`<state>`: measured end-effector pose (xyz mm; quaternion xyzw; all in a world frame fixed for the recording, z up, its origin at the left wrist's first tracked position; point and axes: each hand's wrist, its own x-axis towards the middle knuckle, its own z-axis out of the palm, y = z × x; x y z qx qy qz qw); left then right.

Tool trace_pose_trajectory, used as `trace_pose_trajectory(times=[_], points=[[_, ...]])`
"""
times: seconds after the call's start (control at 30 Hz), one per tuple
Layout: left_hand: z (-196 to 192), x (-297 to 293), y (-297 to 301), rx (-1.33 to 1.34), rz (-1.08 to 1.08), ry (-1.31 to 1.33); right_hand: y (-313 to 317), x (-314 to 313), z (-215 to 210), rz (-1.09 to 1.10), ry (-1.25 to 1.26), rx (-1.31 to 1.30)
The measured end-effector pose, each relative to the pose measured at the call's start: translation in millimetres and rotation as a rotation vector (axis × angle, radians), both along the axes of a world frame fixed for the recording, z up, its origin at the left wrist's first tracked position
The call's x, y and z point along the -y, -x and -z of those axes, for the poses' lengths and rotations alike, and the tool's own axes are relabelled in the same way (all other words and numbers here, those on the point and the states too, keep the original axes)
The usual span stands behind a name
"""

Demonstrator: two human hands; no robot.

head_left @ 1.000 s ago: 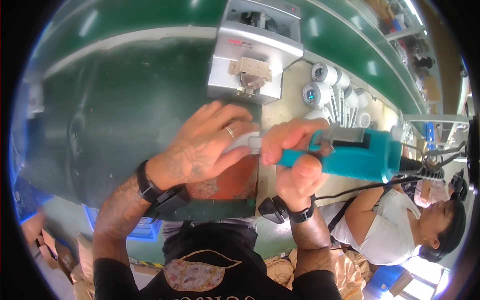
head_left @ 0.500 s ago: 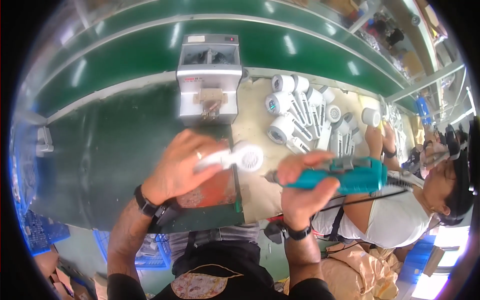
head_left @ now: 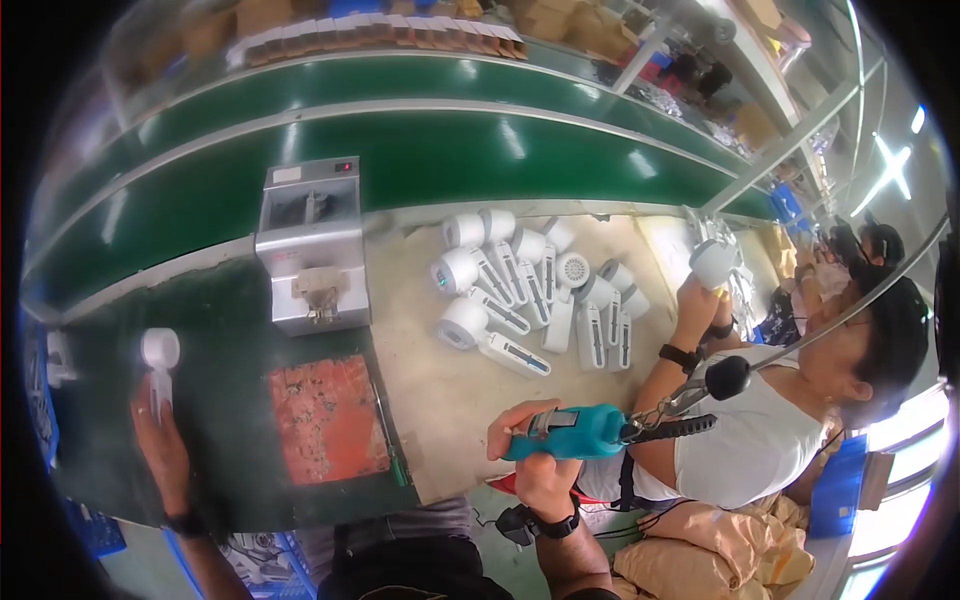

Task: Assembling white plastic product components using a pneumatic screwdriver on an assembly line.

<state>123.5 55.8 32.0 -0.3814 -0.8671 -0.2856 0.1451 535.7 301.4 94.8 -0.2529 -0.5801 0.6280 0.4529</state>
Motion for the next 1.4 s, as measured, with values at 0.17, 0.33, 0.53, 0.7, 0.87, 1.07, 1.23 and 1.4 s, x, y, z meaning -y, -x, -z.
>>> trace_pose_trajectory(times=[0.17, 0.33, 0.53, 0.7, 0.87, 1.07, 1.23, 1.4], points=[[-88, -84, -63, -0.167, 0.138, -0.039, -8, -3, -6, 0.079, -0.033, 0.008], [-86, -208, -180, 0.245, 0.949, 0.006, -9, 3, -6, 0.139, -0.044, 0.012], [-38, -283, -245, 0.213, 1.097, 0.298, 5, 23, -1, 0.059, -0.039, 0.041], [-53, -272, -235, 0.335, 1.086, 0.399, -4, 25, 4, 0.04, -0.024, 0.038], [-56, -218, -187, 0.122, 1.15, 0.099, 19, 20, 1, -0.029, 0.015, 0.059], [-85, -163, -145, -0.063, 1.092, 0.262, 40, 19, 21, -0.169, 0.083, -0.048], [-55, -142, -123, 0.046, 0.946, 0.116, 63, 24, 16, -0.121, 0.056, 0.019], [-47, -150, -122, 0.172, 0.957, -0.143, 85, 25, -2, -0.06, 0.018, 0.036]])
